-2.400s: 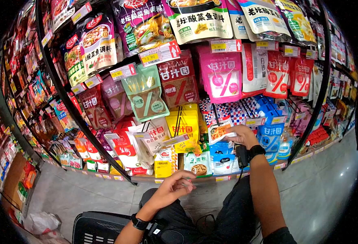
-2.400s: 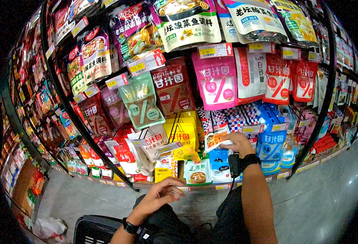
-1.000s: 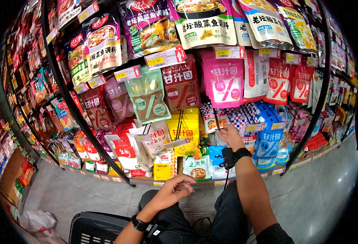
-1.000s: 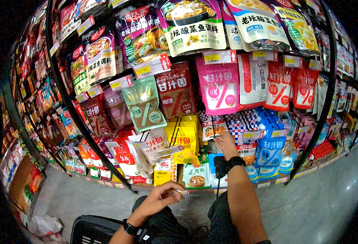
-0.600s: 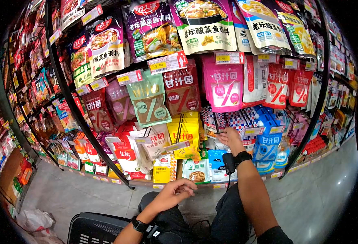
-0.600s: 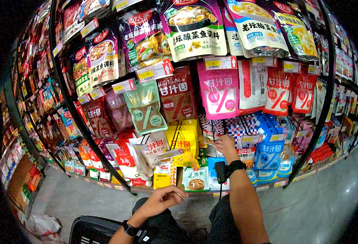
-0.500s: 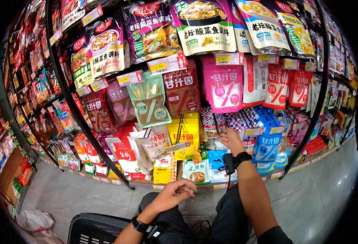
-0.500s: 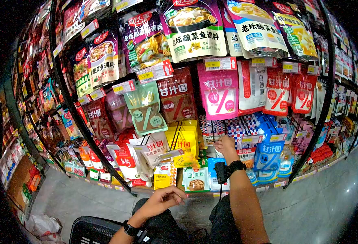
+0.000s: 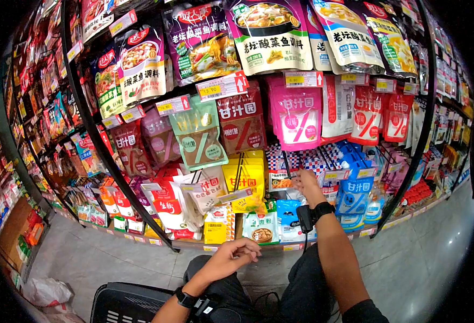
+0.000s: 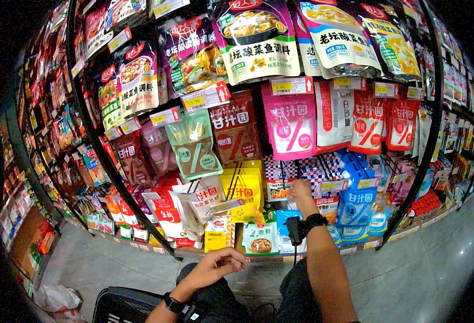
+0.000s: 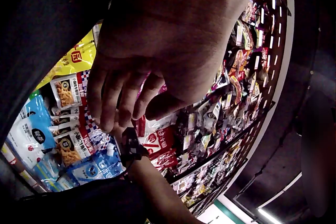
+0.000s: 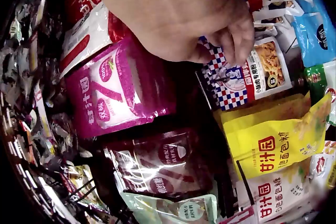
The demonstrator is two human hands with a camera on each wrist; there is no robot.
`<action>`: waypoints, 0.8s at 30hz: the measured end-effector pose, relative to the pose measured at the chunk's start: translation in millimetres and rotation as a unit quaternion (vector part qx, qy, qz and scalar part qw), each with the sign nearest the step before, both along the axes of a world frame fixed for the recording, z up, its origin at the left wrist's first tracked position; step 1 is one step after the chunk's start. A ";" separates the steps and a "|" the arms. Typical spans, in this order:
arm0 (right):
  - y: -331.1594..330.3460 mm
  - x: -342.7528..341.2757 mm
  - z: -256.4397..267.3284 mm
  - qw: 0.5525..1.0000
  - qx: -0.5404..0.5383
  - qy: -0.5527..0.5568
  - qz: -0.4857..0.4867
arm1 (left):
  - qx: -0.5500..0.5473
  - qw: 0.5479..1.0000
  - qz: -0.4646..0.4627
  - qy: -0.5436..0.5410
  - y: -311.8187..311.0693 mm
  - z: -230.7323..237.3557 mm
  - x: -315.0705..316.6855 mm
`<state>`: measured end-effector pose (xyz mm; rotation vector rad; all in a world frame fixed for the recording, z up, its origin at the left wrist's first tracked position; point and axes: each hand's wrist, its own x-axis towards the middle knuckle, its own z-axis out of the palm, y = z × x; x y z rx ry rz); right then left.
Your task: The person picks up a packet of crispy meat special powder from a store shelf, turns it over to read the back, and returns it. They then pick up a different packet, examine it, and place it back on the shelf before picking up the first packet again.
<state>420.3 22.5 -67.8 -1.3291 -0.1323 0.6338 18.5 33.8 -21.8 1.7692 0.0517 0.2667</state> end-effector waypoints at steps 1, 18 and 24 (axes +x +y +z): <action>-0.5 2.6 -0.9 0.999 0.018 -0.041 0.013 | 0.002 1.000 0.001 0.001 -0.6 0.8 0.1; -13.5 -39.3 41.1 0.903 -0.073 -0.410 -0.107 | 0.223 0.970 0.076 -0.062 -81.1 120.9 -75.7; -16.4 -46.5 47.9 0.915 -0.108 -0.375 -0.100 | 0.271 0.873 0.399 -0.080 -139.7 176.9 -168.8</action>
